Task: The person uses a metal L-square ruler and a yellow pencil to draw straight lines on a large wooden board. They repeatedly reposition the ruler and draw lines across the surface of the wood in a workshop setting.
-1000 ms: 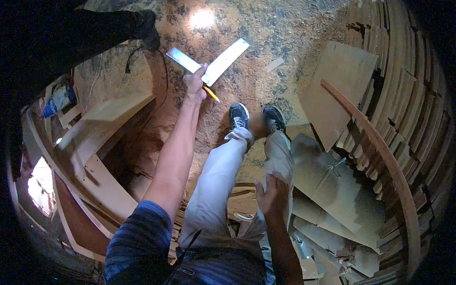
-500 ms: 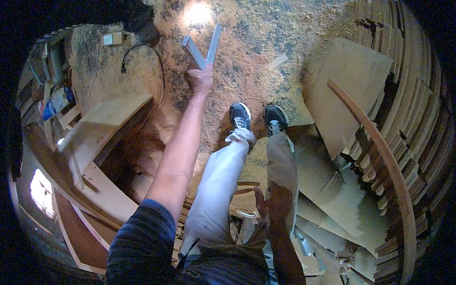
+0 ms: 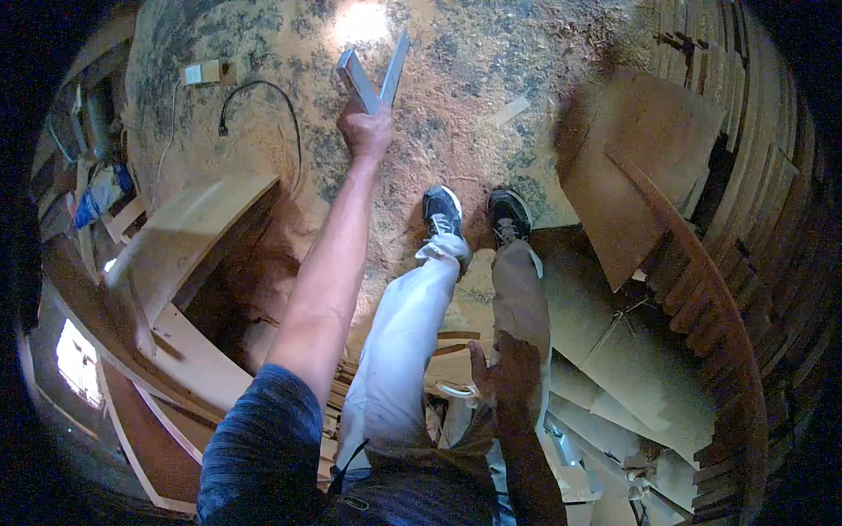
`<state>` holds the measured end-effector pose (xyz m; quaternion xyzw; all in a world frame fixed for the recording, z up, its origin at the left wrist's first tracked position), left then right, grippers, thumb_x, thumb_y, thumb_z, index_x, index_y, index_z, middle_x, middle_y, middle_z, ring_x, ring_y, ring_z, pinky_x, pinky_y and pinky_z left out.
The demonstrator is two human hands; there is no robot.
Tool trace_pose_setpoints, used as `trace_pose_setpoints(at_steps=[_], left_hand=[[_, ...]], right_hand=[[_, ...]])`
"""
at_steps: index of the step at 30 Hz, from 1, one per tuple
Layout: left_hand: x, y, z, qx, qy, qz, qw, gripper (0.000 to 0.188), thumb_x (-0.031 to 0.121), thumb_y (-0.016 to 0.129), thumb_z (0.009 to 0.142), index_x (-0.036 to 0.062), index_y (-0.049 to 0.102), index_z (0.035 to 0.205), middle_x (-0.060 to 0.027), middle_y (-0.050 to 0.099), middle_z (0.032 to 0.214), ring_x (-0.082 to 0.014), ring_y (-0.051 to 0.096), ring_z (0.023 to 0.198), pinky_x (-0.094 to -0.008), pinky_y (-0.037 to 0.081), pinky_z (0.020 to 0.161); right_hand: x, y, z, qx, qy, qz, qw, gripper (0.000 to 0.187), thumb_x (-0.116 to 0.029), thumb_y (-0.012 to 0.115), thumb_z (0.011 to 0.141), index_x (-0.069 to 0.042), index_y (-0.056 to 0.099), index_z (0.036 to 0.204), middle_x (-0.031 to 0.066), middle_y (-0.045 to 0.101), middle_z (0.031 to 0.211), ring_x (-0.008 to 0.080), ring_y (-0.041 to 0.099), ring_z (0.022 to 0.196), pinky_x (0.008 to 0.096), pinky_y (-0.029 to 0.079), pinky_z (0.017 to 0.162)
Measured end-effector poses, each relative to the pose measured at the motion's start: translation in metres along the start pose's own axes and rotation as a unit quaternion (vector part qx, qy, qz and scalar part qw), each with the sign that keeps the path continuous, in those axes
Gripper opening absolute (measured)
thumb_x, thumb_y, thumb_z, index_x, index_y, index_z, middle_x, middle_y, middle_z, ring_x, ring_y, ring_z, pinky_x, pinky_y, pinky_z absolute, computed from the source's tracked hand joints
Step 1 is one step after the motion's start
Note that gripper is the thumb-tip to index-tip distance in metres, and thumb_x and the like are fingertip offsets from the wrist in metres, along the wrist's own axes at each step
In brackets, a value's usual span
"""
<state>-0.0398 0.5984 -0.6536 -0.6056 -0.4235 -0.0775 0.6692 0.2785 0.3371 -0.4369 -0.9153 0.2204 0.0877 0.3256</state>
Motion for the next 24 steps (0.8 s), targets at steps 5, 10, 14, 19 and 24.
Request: trace_pose_setpoints(at_steps=[5,10,14,19,24], left_hand=[[0.026,-0.015,0.006,0.028,0.02,0.035,0.999,0.017,0.016,0.07,0.079,0.0014,0.063,0.083,-0.0192,0.069,0.076,-0.0389,0.069,0.07,-0.045,0.053,0.06],[0.012,-0.005,0.02,0.013,0.003,-0.004,1.0,0.016,0.016,0.07,0.081,0.0022,0.064,0.086,-0.0164,0.068,0.075,-0.0364,0.07,0.069,-0.0451,0.054,0.062],[0.025,-0.013,0.012,0.021,0.036,-0.023,0.999,0.015,0.015,0.069,0.082,0.0026,0.064,0.089,-0.0154,0.07,0.079,-0.0325,0.07,0.069,-0.0427,0.055,0.063],[0.017,-0.012,0.015,-0.051,-0.09,0.039,0.994,0.014,0.011,0.067,0.083,0.0027,0.064,0.094,-0.0153,0.071,0.082,-0.0297,0.07,0.069,-0.0417,0.055,0.065],[0.05,-0.03,0.026,0.043,0.068,-0.045,0.996,0.017,0.015,0.072,0.085,-0.0006,0.066,0.089,-0.0112,0.071,0.079,-0.024,0.069,0.069,-0.0401,0.054,0.06]], right_hand=[[-0.01,-0.002,-0.004,0.006,-0.006,-0.005,1.0,0.047,-0.038,0.081,0.076,-0.004,0.066,0.106,0.0138,0.067,0.086,0.0335,0.065,0.082,0.0447,0.049,0.079],[-0.016,-0.007,0.002,-0.001,0.003,-0.012,1.0,0.049,-0.041,0.078,0.078,-0.004,0.066,0.107,0.0209,0.067,0.089,0.0383,0.064,0.085,0.0479,0.048,0.082],[-0.019,-0.008,-0.001,-0.014,-0.004,-0.025,1.0,0.052,-0.042,0.076,0.082,0.0,0.067,0.111,0.0181,0.068,0.085,0.0383,0.065,0.084,0.0497,0.049,0.083],[-0.02,-0.01,-0.004,0.031,-0.033,-0.013,0.999,0.048,-0.041,0.075,0.083,0.0,0.066,0.106,0.0188,0.067,0.085,0.039,0.064,0.083,0.0505,0.048,0.082],[-0.026,-0.011,0.008,-0.015,-0.003,-0.022,1.0,0.045,-0.04,0.074,0.084,0.0,0.066,0.102,0.0201,0.067,0.085,0.0397,0.064,0.084,0.0511,0.048,0.081]])
Point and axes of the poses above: each hand's wrist, its own z-axis towards the middle knuckle, its own y-axis out of the palm, x = y × z, the point moved 5 cm from there along z, towards the middle knuckle
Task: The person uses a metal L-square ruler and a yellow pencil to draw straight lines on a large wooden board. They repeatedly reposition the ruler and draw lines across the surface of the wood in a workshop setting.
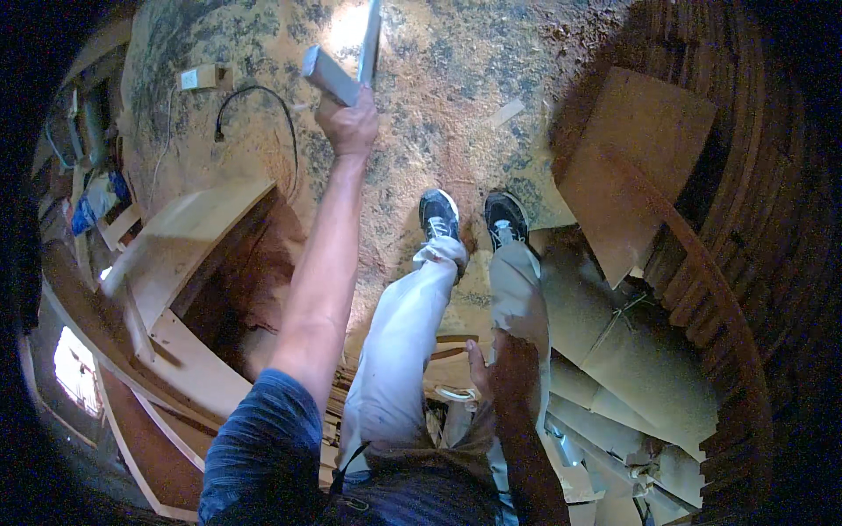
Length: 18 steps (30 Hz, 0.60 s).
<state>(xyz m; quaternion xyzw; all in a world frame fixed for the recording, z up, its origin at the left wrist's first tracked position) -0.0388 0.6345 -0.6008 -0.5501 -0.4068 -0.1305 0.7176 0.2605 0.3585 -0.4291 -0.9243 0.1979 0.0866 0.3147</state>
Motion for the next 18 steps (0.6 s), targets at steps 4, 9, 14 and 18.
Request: trace_pose_setpoints(at_steps=[4,9,14,18], left_hand=[[-0.02,0.008,-0.014,-0.035,-0.05,0.025,0.998,0.015,0.014,0.069,0.085,0.0012,0.065,0.091,-0.0121,0.07,0.079,-0.0267,0.07,0.071,-0.0403,0.054,0.062],[-0.056,0.023,-0.012,-0.072,-0.12,0.05,0.989,0.02,0.018,0.072,0.08,0.0008,0.065,0.088,-0.0182,0.07,0.077,-0.0332,0.07,0.068,-0.0424,0.054,0.064],[-0.03,-0.006,-0.04,-0.057,-0.268,-0.038,0.961,0.018,0.013,0.077,0.08,-0.0021,0.069,0.085,-0.0106,0.072,0.077,-0.0246,0.069,0.066,-0.0413,0.053,0.064],[0.028,-0.05,-0.131,0.024,-0.379,-0.375,0.845,0.014,-0.001,0.073,0.084,0.0056,0.064,0.092,-0.0034,0.063,0.09,-0.019,0.062,0.085,-0.0331,0.051,0.077]], right_hand=[[0.004,0.005,-0.005,-0.014,0.009,0.003,1.0,0.046,-0.041,0.078,0.079,-0.004,0.065,0.102,0.0204,0.065,0.085,0.0399,0.063,0.083,0.0505,0.048,0.08],[0.007,0.005,0.001,0.054,-0.027,0.017,0.998,0.043,-0.04,0.081,0.076,-0.005,0.065,0.097,0.0165,0.066,0.083,0.0368,0.064,0.08,0.0482,0.048,0.076],[0.005,0.009,-0.003,0.062,-0.022,0.026,0.998,0.044,-0.041,0.079,0.08,-0.002,0.068,0.097,0.0183,0.068,0.086,0.0387,0.065,0.082,0.0482,0.049,0.079],[0.01,0.002,-0.012,0.07,-0.006,0.151,0.986,0.041,-0.039,0.075,0.085,-0.001,0.068,0.098,0.0174,0.068,0.088,0.0343,0.064,0.083,0.0419,0.049,0.079]])
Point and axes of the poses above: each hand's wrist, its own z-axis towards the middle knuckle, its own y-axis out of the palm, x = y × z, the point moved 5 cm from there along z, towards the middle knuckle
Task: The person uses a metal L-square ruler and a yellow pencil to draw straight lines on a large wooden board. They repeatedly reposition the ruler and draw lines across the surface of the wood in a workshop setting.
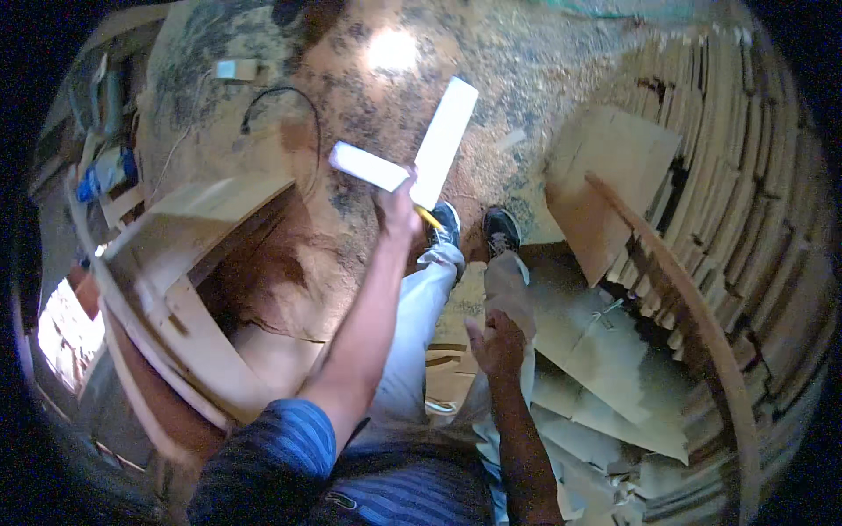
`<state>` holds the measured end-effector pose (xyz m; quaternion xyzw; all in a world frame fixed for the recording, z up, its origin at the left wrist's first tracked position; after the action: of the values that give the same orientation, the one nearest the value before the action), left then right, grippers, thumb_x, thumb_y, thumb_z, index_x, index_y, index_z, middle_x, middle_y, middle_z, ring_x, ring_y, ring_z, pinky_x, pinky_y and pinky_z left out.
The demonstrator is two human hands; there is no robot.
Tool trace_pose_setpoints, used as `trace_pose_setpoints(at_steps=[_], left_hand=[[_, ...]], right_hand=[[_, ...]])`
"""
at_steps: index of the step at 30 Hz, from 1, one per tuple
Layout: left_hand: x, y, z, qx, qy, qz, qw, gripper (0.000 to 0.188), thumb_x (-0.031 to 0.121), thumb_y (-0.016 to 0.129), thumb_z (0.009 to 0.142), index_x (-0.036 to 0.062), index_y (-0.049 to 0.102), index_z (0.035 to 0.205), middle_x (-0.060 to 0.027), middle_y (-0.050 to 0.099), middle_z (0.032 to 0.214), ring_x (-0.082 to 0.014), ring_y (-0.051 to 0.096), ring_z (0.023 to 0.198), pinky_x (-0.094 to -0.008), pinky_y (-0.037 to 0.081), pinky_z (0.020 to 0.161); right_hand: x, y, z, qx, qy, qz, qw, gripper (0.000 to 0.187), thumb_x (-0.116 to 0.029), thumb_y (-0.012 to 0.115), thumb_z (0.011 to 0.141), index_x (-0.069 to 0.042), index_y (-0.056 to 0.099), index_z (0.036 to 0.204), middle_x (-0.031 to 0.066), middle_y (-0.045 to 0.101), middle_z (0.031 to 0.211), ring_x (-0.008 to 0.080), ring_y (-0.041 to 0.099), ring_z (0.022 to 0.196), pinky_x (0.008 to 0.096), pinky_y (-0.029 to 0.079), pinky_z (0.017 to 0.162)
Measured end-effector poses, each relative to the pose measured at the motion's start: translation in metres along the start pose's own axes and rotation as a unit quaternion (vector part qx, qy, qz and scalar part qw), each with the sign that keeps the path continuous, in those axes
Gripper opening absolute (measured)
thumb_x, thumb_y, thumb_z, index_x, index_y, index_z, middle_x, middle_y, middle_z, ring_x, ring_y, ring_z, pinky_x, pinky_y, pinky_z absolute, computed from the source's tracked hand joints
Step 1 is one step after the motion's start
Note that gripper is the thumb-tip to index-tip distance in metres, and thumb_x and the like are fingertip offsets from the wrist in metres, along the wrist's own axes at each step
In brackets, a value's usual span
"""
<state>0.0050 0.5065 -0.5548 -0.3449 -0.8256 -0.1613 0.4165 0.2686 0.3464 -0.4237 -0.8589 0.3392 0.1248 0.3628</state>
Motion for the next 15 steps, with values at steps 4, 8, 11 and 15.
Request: trace_pose_setpoints(at_steps=[4,8,11,15], left_hand=[[0.032,0.011,-0.159,0.03,-0.234,-0.134,0.963,0.017,0.015,0.079,0.086,0.0074,0.065,0.093,-0.0017,0.063,0.088,-0.0148,0.062,0.075,-0.0312,0.051,0.063],[0.121,0.028,-0.281,-0.183,-0.186,-0.116,0.958,0.027,0.026,0.085,0.081,0.0043,0.073,0.092,-0.0016,0.069,0.083,-0.0115,0.064,0.075,-0.0311,0.053,0.069],[0.199,0.032,-0.326,-0.242,-0.105,-0.062,0.963,0.026,0.027,0.084,0.082,0.0044,0.072,0.087,-0.0008,0.069,0.081,-0.0117,0.063,0.074,-0.0298,0.053,0.072],[0.347,-0.019,-0.37,-0.252,0.017,-0.094,0.963,0.037,0.035,0.086,0.08,0.0035,0.07,0.094,-0.0033,0.069,0.087,-0.0126,0.064,0.082,-0.0309,0.052,0.076]], right_hand=[[0.008,-0.031,0.01,0.029,0.083,0.475,0.875,0.038,-0.039,0.053,0.103,-0.004,0.063,0.117,0.0079,0.068,0.108,0.0226,0.062,0.097,0.0385,0.048,0.089],[-0.092,-0.142,-0.017,-0.003,0.063,0.628,0.776,0.036,-0.034,0.053,0.104,-0.004,0.055,0.125,0.0072,0.063,0.113,0.0225,0.059,0.109,0.0409,0.046,0.099],[-0.14,-0.212,-0.049,0.026,-0.02,0.58,0.814,0.026,-0.019,0.061,0.101,-0.005,0.056,0.123,0.0101,0.061,0.111,0.0244,0.058,0.107,0.0418,0.046,0.099],[-0.25,-0.266,-0.111,-0.04,-0.15,0.5,0.852,0.029,-0.018,0.062,0.101,0.0,0.055,0.122,0.0121,0.062,0.11,0.0211,0.059,0.099,0.0362,0.048,0.09]])
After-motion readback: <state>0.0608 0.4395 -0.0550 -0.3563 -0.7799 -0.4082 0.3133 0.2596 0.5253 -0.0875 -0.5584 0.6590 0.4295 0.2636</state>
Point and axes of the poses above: each hand's wrist, its own z-axis towards the middle knuckle, its own y-axis out of the palm, x = y × z, the point moved 5 cm from there along z, towards the middle knuckle
